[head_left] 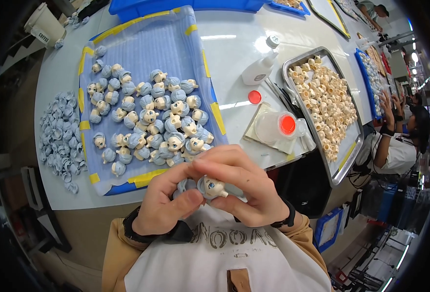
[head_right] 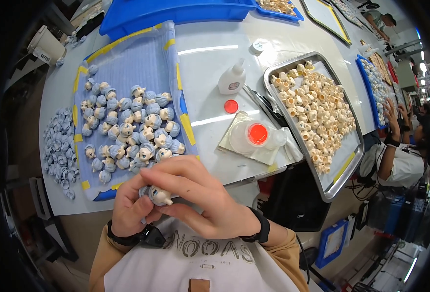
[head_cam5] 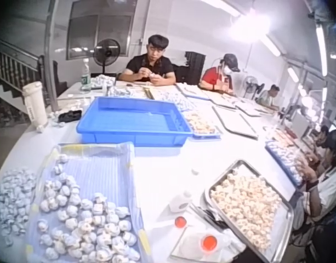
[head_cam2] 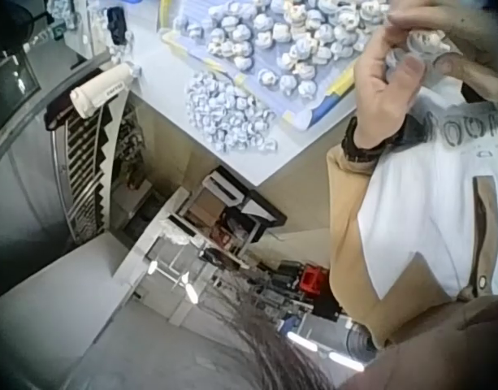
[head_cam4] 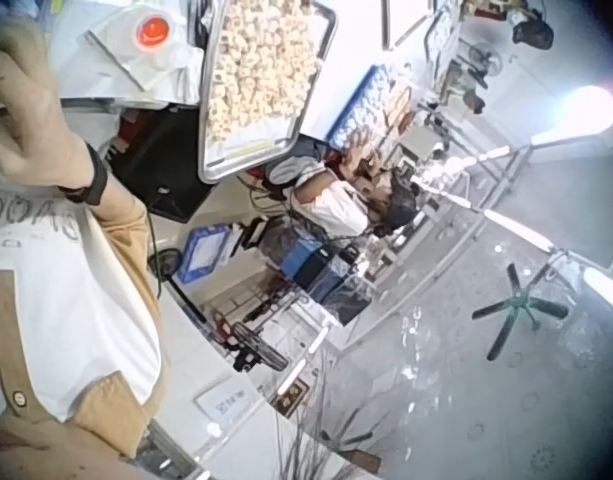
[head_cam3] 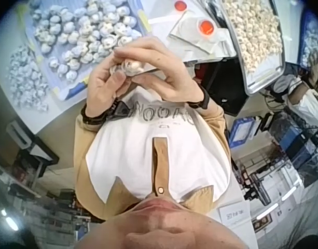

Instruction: The person is assembling small white and blue plastic toy components at a workbench.

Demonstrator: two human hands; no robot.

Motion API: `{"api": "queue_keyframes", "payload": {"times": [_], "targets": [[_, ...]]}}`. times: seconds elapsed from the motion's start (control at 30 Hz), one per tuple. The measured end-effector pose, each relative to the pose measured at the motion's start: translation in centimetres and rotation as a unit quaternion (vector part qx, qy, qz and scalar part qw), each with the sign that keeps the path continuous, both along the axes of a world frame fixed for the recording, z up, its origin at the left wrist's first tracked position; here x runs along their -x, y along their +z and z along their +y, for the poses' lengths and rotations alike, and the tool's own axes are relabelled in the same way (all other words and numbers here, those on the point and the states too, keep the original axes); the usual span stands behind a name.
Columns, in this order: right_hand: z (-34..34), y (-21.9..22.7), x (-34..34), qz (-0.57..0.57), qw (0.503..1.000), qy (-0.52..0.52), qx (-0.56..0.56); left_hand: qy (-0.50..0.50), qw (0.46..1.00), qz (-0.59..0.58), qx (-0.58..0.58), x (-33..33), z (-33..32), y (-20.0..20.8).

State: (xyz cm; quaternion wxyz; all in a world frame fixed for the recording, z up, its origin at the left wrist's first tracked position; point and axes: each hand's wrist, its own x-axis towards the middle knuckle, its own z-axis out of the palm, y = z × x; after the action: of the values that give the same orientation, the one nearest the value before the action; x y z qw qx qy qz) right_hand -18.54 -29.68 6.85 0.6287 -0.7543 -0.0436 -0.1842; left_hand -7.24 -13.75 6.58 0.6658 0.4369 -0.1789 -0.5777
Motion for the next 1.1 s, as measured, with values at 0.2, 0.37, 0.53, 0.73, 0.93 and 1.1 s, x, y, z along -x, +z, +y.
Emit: {"api": "queue_keyframes", "payload": {"times": [0.2,0.37,0.53,0.73,0.93,1.1], "targets": [[0.6,-1.1,0.0,-0.008,0.995,0.024,-0.101,0.000,1.000,-0.024,-0.007,-0.1,-0.1,0.1],[0.6,-1.1,-0.1,-0.003,0.993,0.032,-0.115,0.005,1.000,-0.025,-0.009,-0.1,0.2,-0.1],[0.6,-1.4,-0.1,-0.009,0.994,0.037,-0.106,0.006,0.999,-0.036,0.000,-0.1,0.2,-0.4],[1.1,-1.2,-0.2,-0.031,0.993,0.012,-0.112,0.004,0.994,-0.108,0.014,0.2,0.1,-0.5],[2.1,-0.4,0.8,-0.003,0.997,-0.080,-0.018,0.035,0.994,-0.105,-0.012,-1.2,2.1,-1.6],[-4.9,3.3,8.8,0.190,0.912,-0.355,0.078,0.206,0.946,0.246,0.051,-2.9,1.2,-1.4]]}}
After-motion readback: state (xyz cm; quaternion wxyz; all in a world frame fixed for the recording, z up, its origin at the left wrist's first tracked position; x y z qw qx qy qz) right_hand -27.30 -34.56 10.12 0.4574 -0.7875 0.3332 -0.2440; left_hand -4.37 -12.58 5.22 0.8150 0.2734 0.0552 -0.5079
